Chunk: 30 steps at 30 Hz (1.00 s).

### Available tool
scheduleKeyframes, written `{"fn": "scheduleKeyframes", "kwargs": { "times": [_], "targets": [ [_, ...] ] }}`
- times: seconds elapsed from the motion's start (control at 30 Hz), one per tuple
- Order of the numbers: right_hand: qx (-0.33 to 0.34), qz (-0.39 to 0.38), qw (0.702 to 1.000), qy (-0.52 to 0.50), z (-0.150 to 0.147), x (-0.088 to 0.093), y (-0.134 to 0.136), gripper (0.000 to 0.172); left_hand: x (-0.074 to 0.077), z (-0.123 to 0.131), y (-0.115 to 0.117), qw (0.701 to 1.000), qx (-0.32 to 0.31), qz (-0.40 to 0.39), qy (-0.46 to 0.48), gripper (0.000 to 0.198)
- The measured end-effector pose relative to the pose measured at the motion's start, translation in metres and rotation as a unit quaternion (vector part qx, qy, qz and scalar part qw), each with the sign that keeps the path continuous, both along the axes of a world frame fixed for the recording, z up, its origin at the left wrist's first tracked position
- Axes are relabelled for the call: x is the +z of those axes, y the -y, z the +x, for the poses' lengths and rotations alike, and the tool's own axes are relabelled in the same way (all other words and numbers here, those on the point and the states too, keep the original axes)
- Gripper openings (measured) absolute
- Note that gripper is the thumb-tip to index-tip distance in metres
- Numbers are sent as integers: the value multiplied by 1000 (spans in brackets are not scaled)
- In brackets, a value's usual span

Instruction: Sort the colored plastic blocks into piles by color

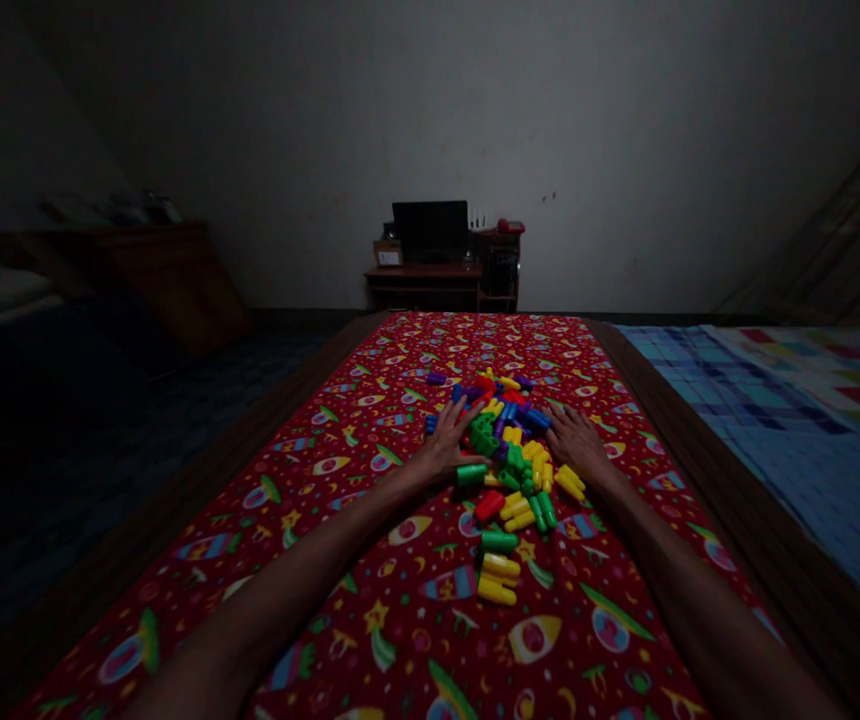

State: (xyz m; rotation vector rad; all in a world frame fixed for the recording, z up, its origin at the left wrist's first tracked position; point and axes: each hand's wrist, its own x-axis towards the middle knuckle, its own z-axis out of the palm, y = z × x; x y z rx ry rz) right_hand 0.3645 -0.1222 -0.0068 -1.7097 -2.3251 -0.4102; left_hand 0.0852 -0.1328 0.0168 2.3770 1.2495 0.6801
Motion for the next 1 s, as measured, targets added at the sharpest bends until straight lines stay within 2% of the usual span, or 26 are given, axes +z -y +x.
{"fn": "scheduleKeyframes", "kwargs": {
  "times": [0.1, 0.2, 0.23, 0.33, 0.4, 0.43, 0.5, 0.67, 0.73, 0.83, 0.9, 0.97, 1.0],
  "targets": [
    [-3, -5, 1000, -12, 0, 1, 1, 48, 12, -4, 6, 1000, 10, 13, -21, 88],
    [-11, -4, 1000, -19, -1, 1, 2, 48, 28, -7, 48, 995, -10, 78, -60, 65],
    [-12, -3, 1000, -21, -2, 1, 2, 48, 33, -5, 67, 990, -35, 108, -83, 59],
    [-10, 1, 1000, -23, -2, 1, 2, 47, 41, 12, 116, 952, -190, 174, -164, 51],
    [-8, 5, 1000, -24, -1, 0, 1, 47, 41, 28, 131, 919, -273, 211, -188, 44],
    [-8, 5, 1000, -24, -1, -1, 1, 47, 40, 36, 132, 908, -294, 228, -194, 41],
    [-7, 4, 1000, -24, 0, -2, 0, 47, 36, 46, 120, 901, -290, 255, -199, 38],
    [3, -11, 1000, -27, 3, -5, -4, 48, 30, 40, 55, 921, -196, 274, -196, 45],
    [-4, -21, 999, -35, 5, -7, -5, 47, 31, 37, 41, 928, -156, 277, -193, 48],
    [0, -14, 999, -48, 7, -10, -6, 47, 36, 52, 45, 927, -144, 298, -176, 50],
    [5, -11, 998, -56, 8, -12, -7, 47, 36, 74, 59, 912, -198, 317, -169, 49],
    [2, -16, 998, -65, 9, -13, -9, 47, 34, 100, 72, 884, -276, 339, -167, 43],
    [1, -19, 997, -70, 9, -13, -10, 46, 32, 110, 75, 878, -291, 341, -168, 39]
  ]
}}
